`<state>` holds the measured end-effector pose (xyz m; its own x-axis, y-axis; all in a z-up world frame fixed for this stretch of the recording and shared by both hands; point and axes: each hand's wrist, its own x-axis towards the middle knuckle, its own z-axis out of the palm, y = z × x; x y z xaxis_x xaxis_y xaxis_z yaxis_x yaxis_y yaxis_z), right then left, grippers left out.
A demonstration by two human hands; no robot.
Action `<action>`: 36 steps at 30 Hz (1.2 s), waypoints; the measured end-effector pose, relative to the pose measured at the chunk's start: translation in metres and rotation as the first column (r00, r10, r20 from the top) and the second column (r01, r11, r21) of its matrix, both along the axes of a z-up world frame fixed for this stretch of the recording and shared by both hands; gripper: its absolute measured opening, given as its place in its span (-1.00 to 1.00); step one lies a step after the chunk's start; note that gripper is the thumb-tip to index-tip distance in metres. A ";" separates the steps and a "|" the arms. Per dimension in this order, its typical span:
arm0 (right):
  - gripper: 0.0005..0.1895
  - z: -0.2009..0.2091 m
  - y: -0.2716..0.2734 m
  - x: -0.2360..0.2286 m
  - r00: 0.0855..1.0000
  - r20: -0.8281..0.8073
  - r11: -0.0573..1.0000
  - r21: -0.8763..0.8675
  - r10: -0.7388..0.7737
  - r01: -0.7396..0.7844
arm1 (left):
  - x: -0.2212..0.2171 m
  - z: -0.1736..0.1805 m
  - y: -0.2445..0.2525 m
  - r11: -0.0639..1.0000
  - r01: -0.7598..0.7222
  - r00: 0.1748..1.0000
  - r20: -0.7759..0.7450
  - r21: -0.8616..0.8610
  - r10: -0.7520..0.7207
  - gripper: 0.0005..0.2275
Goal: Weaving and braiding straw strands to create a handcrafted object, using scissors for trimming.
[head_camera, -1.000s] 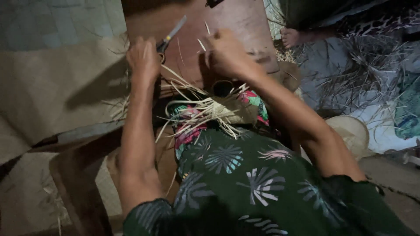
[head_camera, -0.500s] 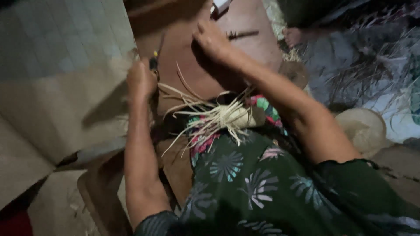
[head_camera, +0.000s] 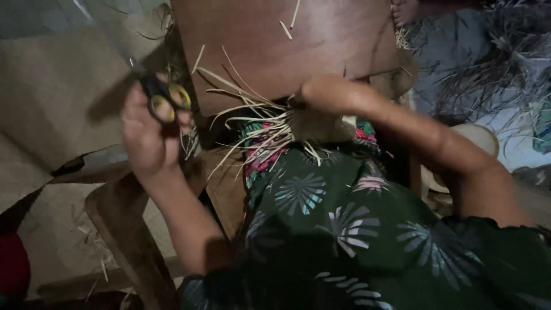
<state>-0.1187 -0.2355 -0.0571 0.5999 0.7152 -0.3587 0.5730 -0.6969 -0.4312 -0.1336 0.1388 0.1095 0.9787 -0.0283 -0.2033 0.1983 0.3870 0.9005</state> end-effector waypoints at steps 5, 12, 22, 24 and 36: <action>-0.15 0.063 0.021 -0.042 1.000 0.026 0.981 -0.191 -0.003 0.008 | -0.051 -0.030 -0.020 0.993 0.023 1.000 0.019 -0.112 -0.021 -0.63; -0.06 0.076 -0.005 -0.071 0.928 -0.282 0.964 0.035 -0.242 0.262 | -0.068 -0.029 -0.051 0.981 -0.019 1.000 -0.005 -0.194 0.019 -0.66; -0.20 0.134 -0.015 -0.085 0.503 -0.756 0.249 0.437 -0.419 0.864 | -0.069 -0.012 -0.076 0.922 -0.014 0.969 0.224 -0.387 0.109 -0.48; -0.16 0.054 -0.014 -0.097 0.517 -0.678 0.123 0.540 -0.522 0.833 | -0.067 -0.028 -0.086 0.978 -0.137 0.951 0.256 -0.159 0.175 -0.57; 0.01 0.092 0.015 -0.116 0.523 -0.550 0.222 0.520 -0.652 0.825 | -0.089 -0.106 -0.197 0.967 -0.119 0.980 -0.130 0.224 0.151 -0.06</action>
<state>-0.2350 -0.2210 0.0352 0.9810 0.0281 -0.1921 -0.1817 -0.2160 -0.9593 -0.2229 -0.0582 0.0035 0.9300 0.1619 -0.3299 0.2917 0.2207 0.9307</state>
